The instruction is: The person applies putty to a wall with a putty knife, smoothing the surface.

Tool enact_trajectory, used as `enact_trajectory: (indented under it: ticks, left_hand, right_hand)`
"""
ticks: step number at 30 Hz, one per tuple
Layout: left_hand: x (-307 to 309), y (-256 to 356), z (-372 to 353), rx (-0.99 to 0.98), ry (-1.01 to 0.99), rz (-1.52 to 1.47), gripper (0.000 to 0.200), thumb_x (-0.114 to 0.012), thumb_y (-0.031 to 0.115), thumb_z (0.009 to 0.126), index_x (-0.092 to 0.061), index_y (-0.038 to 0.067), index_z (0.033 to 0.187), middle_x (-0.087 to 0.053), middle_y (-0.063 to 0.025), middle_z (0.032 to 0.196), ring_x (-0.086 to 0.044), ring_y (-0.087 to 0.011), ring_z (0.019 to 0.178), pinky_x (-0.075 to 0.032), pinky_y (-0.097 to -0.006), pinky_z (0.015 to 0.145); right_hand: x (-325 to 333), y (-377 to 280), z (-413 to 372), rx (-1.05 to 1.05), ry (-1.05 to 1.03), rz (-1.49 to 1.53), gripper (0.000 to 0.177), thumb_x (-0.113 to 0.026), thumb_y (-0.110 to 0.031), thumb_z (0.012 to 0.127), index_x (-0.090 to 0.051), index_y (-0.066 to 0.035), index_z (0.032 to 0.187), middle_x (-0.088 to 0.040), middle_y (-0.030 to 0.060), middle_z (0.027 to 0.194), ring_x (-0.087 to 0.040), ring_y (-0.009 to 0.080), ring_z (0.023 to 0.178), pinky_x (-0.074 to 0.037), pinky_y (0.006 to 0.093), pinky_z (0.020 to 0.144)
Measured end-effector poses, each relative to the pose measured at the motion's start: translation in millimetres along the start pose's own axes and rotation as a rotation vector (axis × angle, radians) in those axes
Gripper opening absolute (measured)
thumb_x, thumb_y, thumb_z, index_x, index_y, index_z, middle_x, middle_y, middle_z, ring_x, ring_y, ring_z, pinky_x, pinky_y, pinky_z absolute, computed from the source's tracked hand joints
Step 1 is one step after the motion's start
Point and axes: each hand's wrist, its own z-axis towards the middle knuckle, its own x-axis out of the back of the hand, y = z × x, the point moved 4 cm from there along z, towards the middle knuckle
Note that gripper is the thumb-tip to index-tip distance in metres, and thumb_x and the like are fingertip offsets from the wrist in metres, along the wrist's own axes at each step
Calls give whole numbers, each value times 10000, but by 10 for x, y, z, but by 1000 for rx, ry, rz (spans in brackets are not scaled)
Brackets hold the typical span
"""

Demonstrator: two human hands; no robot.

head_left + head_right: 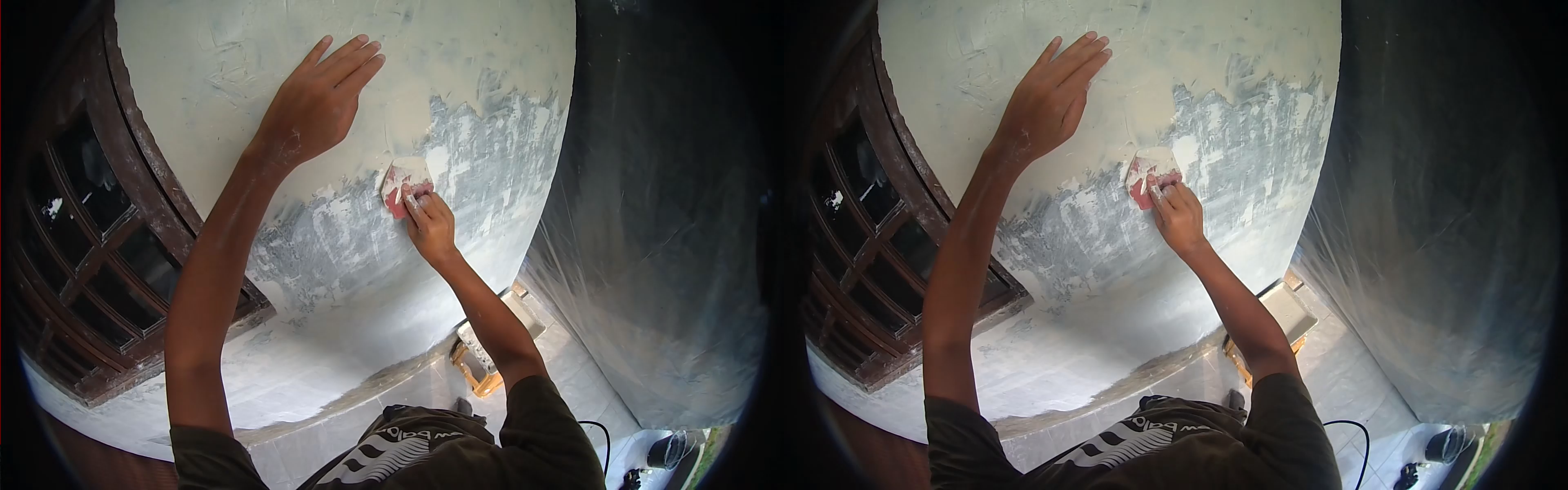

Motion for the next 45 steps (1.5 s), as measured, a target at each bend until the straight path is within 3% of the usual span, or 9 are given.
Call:
enact_trajectory:
  ticks: [6,10,12,22,29,37,39,44,45]
  left_hand:
    - [-16,-44,2,-61,-13,8,427,-613,9,877,-594,43,1303,-591,-106,1366,-502,-231,1334,-346,-445,1159]
    - [-51,-54,102,-104,-32,-24,440,-568,-44,881,-579,21,1315,-570,-116,1395,-498,-269,1340,-345,-471,1156]
    - [-53,-61,156,-116,-39,-14,447,-580,-39,880,-573,21,1323,-574,-119,1390,-508,-271,1330,-343,-462,1160]
    - [-19,-49,209,-186,-37,3,441,-592,-34,879,-586,30,1316,-584,-128,1374,-508,-262,1329,-334,-447,1170]
    - [-130,-98,228,-203,-109,28,435,-618,-3,886,-587,37,1318,-576,-116,1388,-492,-245,1345,-323,-437,1179]
    - [-186,-12,257,-222,-130,50,425,-630,33,903,-581,47,1324,-573,-102,1394,-503,-229,1334,-327,-419,1179]
    - [-208,-31,275,-217,-140,70,423,-630,31,903,-582,47,1322,-575,-101,1391,-510,-230,1327,-333,-415,1176]
    - [-261,-46,330,-199,-140,68,424,-626,22,902,-582,47,1323,-576,-101,1390,-514,-232,1323,-334,-414,1176]
    - [-261,-52,350,-193,-142,70,425,-626,21,902,-581,48,1324,-576,-101,1389,-516,-233,1321,-333,-414,1176]
  right_hand:
    - [249,-139,187,-59,70,72,493,-687,68,618,-705,-19,1102,-495,78,761,-518,263,686,-462,372,586]
    - [183,10,685,-12,140,-25,526,-679,70,633,-688,-33,1149,-497,76,782,-526,264,716,-461,378,599]
    - [59,28,744,22,77,-74,541,-676,59,656,-670,-38,1189,-499,80,803,-536,265,751,-461,383,617]
    - [149,-471,-63,-106,2,97,517,-665,82,661,-680,-23,1167,-523,92,813,-550,281,733,-475,383,626]
    - [155,185,642,-95,141,-133,553,-687,102,702,-642,-10,1241,-551,100,827,-553,287,758,-490,374,656]
    - [21,-253,-218,-179,22,22,543,-693,107,707,-643,8,1238,-543,109,803,-561,288,734,-498,387,659]
    - [102,-405,-289,-202,-23,106,499,-676,82,668,-665,30,1164,-550,135,840,-579,325,797,-512,425,696]
    - [248,-52,384,-192,135,29,552,-671,84,679,-643,-5,1222,-565,130,873,-553,302,779,-496,399,680]
    - [288,1,587,-182,163,-12,507,-692,105,733,-649,8,1229,-597,115,876,-548,279,750,-479,359,667]
